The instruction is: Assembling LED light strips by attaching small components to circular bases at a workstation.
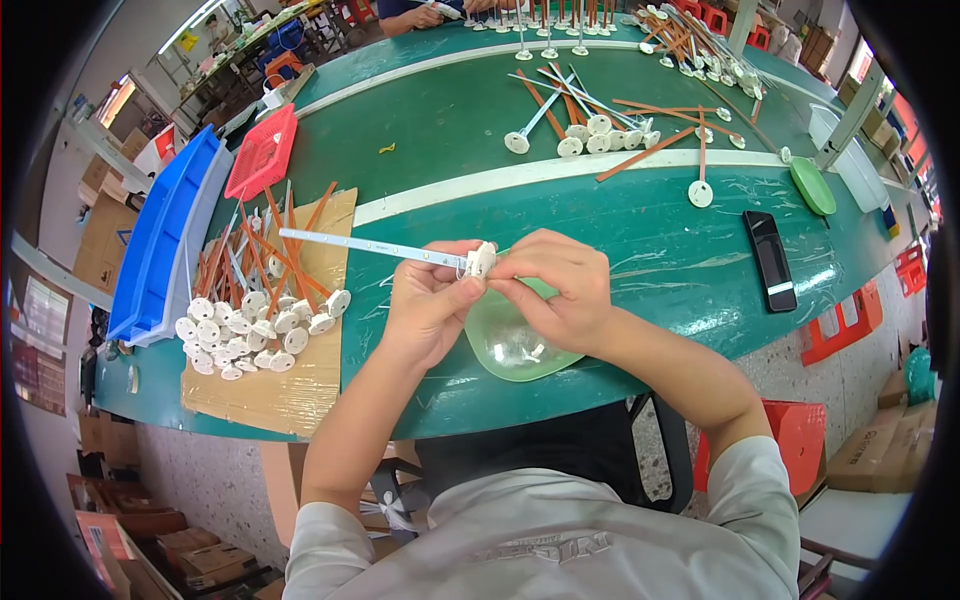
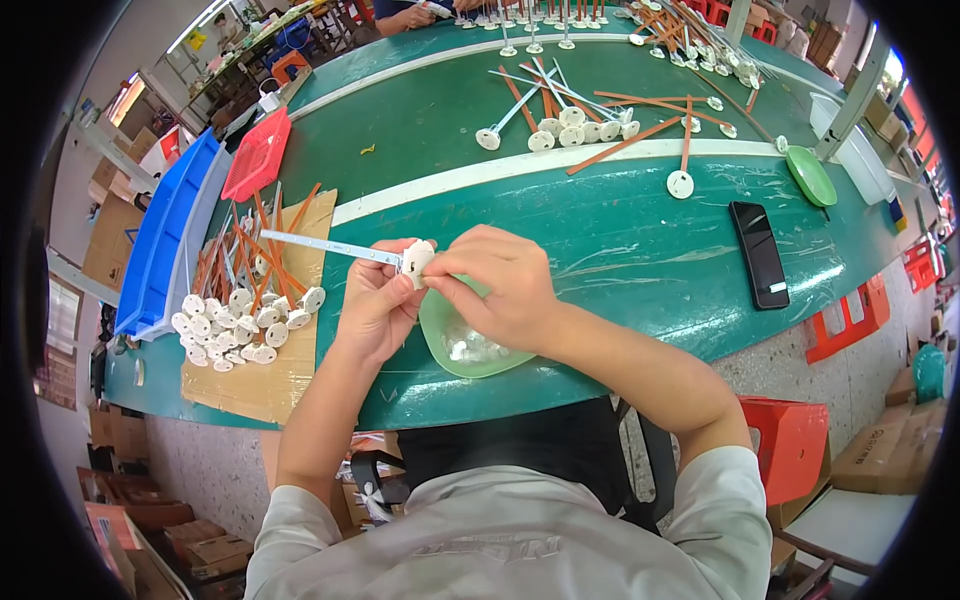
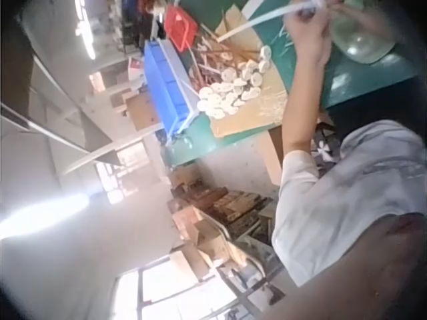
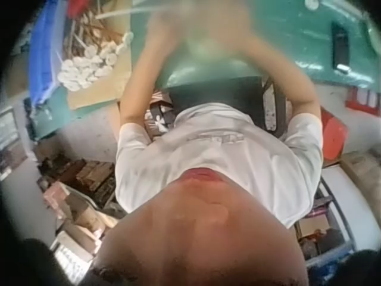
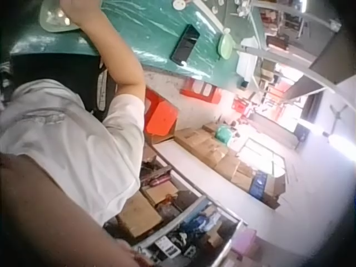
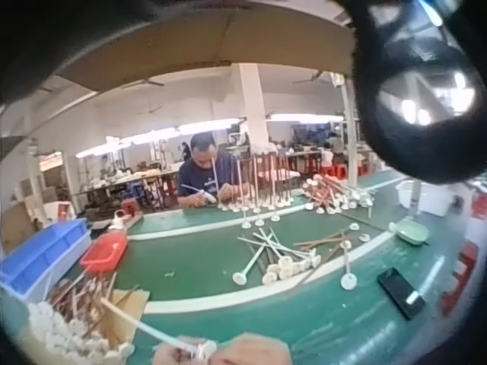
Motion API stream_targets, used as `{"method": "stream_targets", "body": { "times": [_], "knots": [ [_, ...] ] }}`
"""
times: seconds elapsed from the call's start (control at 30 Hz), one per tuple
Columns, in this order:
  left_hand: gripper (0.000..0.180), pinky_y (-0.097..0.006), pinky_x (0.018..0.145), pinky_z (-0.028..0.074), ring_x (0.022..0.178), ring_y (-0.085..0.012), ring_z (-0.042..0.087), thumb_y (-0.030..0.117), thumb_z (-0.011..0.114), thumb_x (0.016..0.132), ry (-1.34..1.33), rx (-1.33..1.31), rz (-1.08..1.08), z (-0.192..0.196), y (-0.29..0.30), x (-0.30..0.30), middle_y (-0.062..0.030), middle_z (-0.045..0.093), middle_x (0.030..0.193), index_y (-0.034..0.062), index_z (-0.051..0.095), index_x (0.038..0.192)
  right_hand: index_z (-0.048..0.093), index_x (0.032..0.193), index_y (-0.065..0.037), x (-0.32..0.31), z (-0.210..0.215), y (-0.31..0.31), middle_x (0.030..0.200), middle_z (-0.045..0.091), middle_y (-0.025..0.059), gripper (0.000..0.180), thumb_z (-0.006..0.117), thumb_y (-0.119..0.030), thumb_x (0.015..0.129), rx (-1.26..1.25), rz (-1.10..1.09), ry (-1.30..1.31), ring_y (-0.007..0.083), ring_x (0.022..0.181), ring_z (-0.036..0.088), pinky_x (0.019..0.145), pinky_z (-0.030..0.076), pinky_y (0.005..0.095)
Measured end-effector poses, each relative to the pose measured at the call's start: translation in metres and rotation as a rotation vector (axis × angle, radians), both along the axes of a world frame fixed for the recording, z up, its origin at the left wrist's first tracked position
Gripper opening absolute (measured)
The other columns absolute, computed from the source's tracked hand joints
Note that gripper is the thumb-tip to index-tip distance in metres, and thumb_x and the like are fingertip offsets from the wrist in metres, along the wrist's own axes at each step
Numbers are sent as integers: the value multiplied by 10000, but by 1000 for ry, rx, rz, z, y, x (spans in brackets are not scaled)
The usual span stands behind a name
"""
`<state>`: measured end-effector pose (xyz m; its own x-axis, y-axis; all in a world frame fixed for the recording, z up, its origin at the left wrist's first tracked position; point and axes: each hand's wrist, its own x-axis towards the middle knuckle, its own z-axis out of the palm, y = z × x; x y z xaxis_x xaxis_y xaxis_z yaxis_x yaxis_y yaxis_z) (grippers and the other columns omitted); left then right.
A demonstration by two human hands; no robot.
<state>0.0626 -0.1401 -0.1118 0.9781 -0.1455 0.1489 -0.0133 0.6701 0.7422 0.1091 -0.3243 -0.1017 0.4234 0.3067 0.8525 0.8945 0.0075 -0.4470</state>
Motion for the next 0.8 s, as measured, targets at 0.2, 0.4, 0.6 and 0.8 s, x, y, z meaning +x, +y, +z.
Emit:
{"method": "stream_targets", "body": {
  "times": [0.2, 0.4, 0.6, 0.8],
  "knots": [
    [397, -314, 909, 553, 1022, -185, 676, -21, 771, 809, -35, 19, -90, 1, 10, 1, -137, 691, 1131, -9, 634, 1180, 721, 883, -3, -5, 4, -5, 850, 729, 105, 99, 727, 35, 791, -42, 183, 272, 217, 755, 687, 681, 530, 304],
    [398, -317, 903, 546, 1017, -182, 675, -27, 769, 807, -37, 63, -110, 1, 10, -1, -130, 693, 1121, -7, 635, 1182, 730, 894, -8, -4, 7, -8, 845, 727, 112, 102, 715, 33, 802, -86, 211, 317, 199, 737, 675, 670, 520, 294],
    [440, -321, 909, 562, 1060, -212, 672, 35, 811, 777, -30, 121, -132, -3, 14, 0, -161, 672, 1183, 28, 624, 1175, 729, 877, 1, -7, 9, -8, 825, 719, 112, 97, 726, 34, 786, -102, 190, 264, 202, 730, 671, 649, 508, 294],
    [429, -351, 944, 525, 1044, -195, 668, -37, 785, 778, -92, 32, -160, -3, 11, 2, -136, 690, 1148, 8, 639, 1179, 725, 868, 2, -6, 9, -7, 816, 720, 106, 119, 740, 48, 760, -78, 158, 240, 220, 709, 666, 638, 508, 300]
  ]
}}
